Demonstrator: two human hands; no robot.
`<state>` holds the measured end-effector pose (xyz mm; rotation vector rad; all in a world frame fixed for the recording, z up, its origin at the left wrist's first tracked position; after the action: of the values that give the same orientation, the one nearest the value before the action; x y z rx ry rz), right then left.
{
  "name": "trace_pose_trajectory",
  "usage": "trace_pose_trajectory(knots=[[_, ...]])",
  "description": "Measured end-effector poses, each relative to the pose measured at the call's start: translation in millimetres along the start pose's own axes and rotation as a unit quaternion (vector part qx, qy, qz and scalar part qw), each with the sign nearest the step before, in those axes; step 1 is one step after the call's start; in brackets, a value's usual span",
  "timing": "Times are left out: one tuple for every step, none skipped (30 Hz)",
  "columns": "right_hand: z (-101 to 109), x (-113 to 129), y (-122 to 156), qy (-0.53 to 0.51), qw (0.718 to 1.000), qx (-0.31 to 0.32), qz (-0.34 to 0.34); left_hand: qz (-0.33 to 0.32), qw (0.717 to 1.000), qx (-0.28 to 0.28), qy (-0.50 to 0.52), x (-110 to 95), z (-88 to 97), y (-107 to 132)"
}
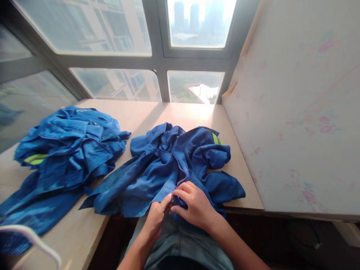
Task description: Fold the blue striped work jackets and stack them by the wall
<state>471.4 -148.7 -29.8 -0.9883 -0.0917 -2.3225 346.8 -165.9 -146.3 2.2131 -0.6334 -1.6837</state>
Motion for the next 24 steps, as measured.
trace_pose_trajectory(knots=[[-1.1, -1.6, 0.4, 0.004, 1.000, -0.003, -0.012, 0.002, 1.000, -0.003, 0.005, 0.8, 0.5, -0.3], [-1.4, -3.5, 0.7, 0.004, 1.000, -0.010, -0.023, 0.002, 1.000, -0.005, 0.007, 0.8, 0.7, -0.6], [-1.5, -5.0, 0.7, 0.001, 0.999, -0.018, -0.032, 0.002, 1.000, -0.006, 0.005, 0.5, 0.8, -0.9], [-1.8, -5.9, 0.4, -0.002, 0.999, -0.024, -0.036, 0.002, 1.000, -0.006, 0.003, 0.0, 0.9, -0.9], [-1.9, -6.2, 0.0, -0.006, 0.999, -0.030, -0.038, 0.002, 1.000, -0.007, 0.000, -0.5, 1.1, -0.8], [-1.7, -6.1, -0.6, -0.013, 0.999, -0.036, -0.037, 0.004, 1.000, -0.007, -0.003, -0.8, 1.1, -0.7], [-0.9, -6.0, -1.0, -0.022, 0.998, -0.044, -0.036, 0.005, 1.000, -0.006, -0.007, -1.3, 0.9, -0.4], [0.4, -6.6, -1.3, -0.035, 0.997, -0.054, -0.039, 0.003, 1.000, -0.004, -0.011, -2.1, 0.6, -0.3], [2.0, -7.8, -1.4, -0.052, 0.996, -0.065, -0.045, -0.002, 1.000, -0.002, -0.017, -3.1, 0.0, -0.2], [3.5, -9.1, -1.3, -0.069, 0.993, -0.077, -0.051, -0.008, 1.000, 0.001, -0.024, -4.2, -0.7, -0.3], [4.3, -10.1, -1.2, -0.084, 0.991, -0.084, -0.056, -0.014, 0.999, 0.003, -0.031, -5.0, -1.5, -0.6], [4.3, -10.4, -1.3, -0.095, 0.990, -0.088, -0.058, -0.019, 0.999, 0.004, -0.035, -5.2, -1.9, -0.9], [3.4, -9.8, -1.5, -0.100, 0.990, -0.086, -0.056, -0.021, 0.999, 0.001, -0.036, -4.6, -1.8, -1.4], [1.8, -8.5, -1.8, -0.099, 0.990, -0.081, -0.052, -0.020, 0.999, -0.002, -0.034, -3.4, -1.5, -2.0], [-0.3, -6.8, -1.9, -0.094, 0.992, -0.075, -0.045, -0.018, 0.999, -0.007, -0.031, -2.0, -0.8, -2.5], [-2.0, -5.0, -1.6, -0.084, 0.993, -0.071, -0.038, -0.014, 0.999, -0.011, -0.026, -0.7, -0.3, -3.0], [-2.9, -3.4, -0.9, -0.072, 0.994, -0.072, -0.032, -0.011, 1.000, -0.014, -0.022, 0.1, 0.0, -3.2], [-2.8, -1.8, 0.3, -0.058, 0.995, -0.080, -0.027, -0.009, 1.000, -0.015, -0.017, 0.2, -0.3, -3.3], [-2.0, -0.1, 1.8, -0.046, 0.995, -0.091, -0.022, -0.009, 1.000, -0.014, -0.014, -0.5, -1.2, -3.1], [-0.7, 1.7, 3.4, -0.037, 0.994, -0.105, -0.017, -0.010, 1.000, -0.011, -0.011, -1.8, -2.5, -2.7], [0.6, 3.4, 5.0, -0.034, 0.992, -0.119, -0.012, -0.012, 1.000, -0.009, -0.009, -3.8, -4.0, -1.9], [1.5, 5.1, 6.3, -0.034, 0.991, -0.129, -0.007, -0.014, 1.000, -0.009, -0.008, -5.9, -5.4, -1.0], [2.0, 6.6, 7.4, -0.037, 0.990, -0.137, -0.003, -0.016, 1.000, -0.012, -0.006, -8.0, -6.3, 0.2], [2.3, 8.0, 8.2, -0.040, 0.989, -0.142, 0.001, -0.017, 1.000, -0.019, -0.001, -9.5, -6.7, 1.4]])
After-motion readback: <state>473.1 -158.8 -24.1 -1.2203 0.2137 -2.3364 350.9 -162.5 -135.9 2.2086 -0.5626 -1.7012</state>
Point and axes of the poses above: each hand's wrist, its own y-axis away from the middle knuckle, its own z-axis out of the back of the hand, x = y × z, the point moved 10 cm from there along -y, towards the middle knuckle, and after that the axes turned 9 degrees about x, right-handed, at the moved point
